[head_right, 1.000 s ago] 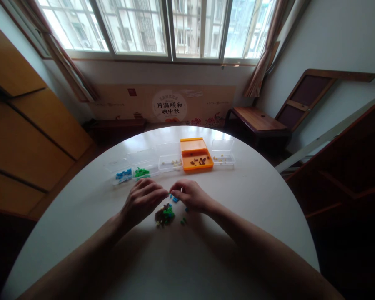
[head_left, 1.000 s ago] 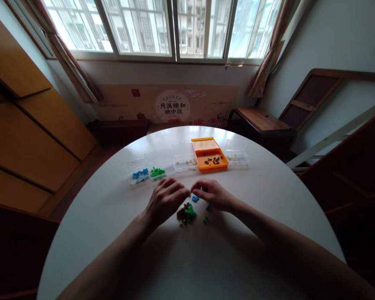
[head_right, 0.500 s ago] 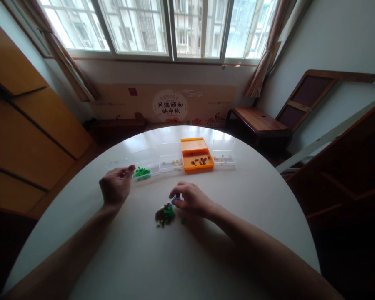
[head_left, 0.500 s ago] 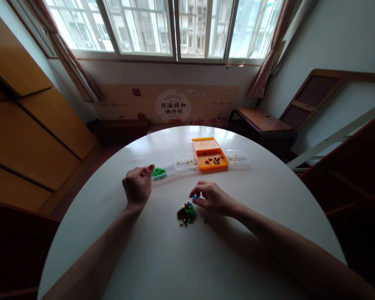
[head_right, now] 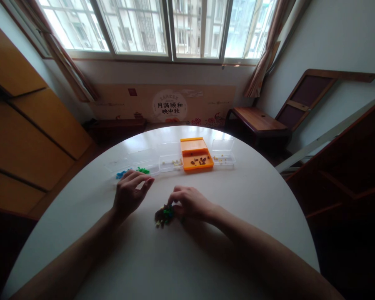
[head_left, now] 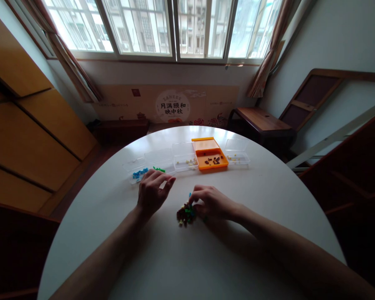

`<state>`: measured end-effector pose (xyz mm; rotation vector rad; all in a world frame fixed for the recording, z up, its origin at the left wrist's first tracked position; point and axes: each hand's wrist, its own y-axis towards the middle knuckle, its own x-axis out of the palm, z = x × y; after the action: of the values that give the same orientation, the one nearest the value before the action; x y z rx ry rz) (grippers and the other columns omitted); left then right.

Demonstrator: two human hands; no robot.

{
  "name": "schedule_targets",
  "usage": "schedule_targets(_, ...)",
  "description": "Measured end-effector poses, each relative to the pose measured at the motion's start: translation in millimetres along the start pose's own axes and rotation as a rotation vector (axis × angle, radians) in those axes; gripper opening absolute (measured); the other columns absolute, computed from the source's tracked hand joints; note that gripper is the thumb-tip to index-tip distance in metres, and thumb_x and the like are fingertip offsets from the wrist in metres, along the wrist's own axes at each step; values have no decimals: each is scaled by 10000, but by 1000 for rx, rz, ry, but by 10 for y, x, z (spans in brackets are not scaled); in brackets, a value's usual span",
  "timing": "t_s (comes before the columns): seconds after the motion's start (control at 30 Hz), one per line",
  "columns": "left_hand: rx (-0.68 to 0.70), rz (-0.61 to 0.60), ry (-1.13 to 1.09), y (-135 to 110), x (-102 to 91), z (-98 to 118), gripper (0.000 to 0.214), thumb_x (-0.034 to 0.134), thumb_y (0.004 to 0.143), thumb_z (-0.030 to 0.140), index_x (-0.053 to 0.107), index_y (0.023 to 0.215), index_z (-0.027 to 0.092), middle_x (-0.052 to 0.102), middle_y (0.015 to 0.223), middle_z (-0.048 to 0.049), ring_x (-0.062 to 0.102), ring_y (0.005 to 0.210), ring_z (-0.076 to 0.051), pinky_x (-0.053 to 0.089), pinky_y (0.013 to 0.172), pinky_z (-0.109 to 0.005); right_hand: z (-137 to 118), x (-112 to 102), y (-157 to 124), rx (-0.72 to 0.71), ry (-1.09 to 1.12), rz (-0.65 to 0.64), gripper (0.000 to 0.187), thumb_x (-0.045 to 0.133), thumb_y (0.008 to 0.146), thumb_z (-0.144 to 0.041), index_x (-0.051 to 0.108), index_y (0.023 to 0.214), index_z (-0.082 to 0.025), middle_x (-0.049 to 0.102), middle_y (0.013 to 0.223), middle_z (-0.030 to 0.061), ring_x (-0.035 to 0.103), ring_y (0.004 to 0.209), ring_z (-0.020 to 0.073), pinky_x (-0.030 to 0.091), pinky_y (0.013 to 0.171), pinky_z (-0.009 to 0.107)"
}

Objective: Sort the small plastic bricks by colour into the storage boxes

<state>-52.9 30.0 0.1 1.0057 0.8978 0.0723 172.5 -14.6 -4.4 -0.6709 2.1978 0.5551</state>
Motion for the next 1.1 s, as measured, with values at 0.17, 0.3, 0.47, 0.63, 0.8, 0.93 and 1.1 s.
schedule_targets(0.17,22,-21,10,-8,2,22,207,583,883,308,680,741,190,653,697,-20,547,722,-171,447,714,-326,-35,-19,-24,-33,-79,-33,164,608,831,-133,699,932,-225,628,927,24,579,713,107,410,690,217)
schedule_targets(0.3,51,-24,-6,-18,18,41,179,590,877,283,673,748,191,648,699,-16,547,730,-169,448,715,-322,-46,-48,-47,-61,-136,-53,109,587,868,-173,676,921,-206,613,926,30,550,694,99,376,658,213)
schedule_targets(0.47,112,-70,-26,-27,45,64,140,599,865,246,658,749,192,642,710,-15,532,725,-163,445,698,-314,-71,-73,-49,-76,-214,-92,83,546,879,-142,618,903,-177,578,885,24,487,650,87,329,609,213)
schedule_targets(0.63,174,-106,-34,-21,41,102,118,599,859,228,650,756,201,639,716,-13,525,729,-161,442,694,-311,-82,-79,-47,-111,-330,-128,69,511,906,-170,575,932,-168,559,893,33,460,638,98,305,578,228)
schedule_targets(0.8,233,-109,-39,-21,18,127,51,616,848,216,646,807,208,653,740,-6,526,718,-153,436,695,-313,-58,-67,-30,-63,-199,-22,112,485,938,-228,581,930,-171,564,920,39,490,669,104,352,623,231)
schedule_targets(0.93,288,-88,-36,-27,11,174,83,653,830,255,644,903,217,674,787,-11,548,729,-154,438,716,-319,-3,-53,8,43,177,168,59,540,887,-198,580,863,-160,559,841,17,508,702,106,400,676,234)
schedule_targets(1.1,377,-139,-41,-35,6,261,78,659,836,267,622,895,232,686,791,5,569,719,-147,412,698,-314,67,-1,61,167,688,169,186,580,852,-335,565,847,-150,550,703,-11,498,628,103,401,609,238)
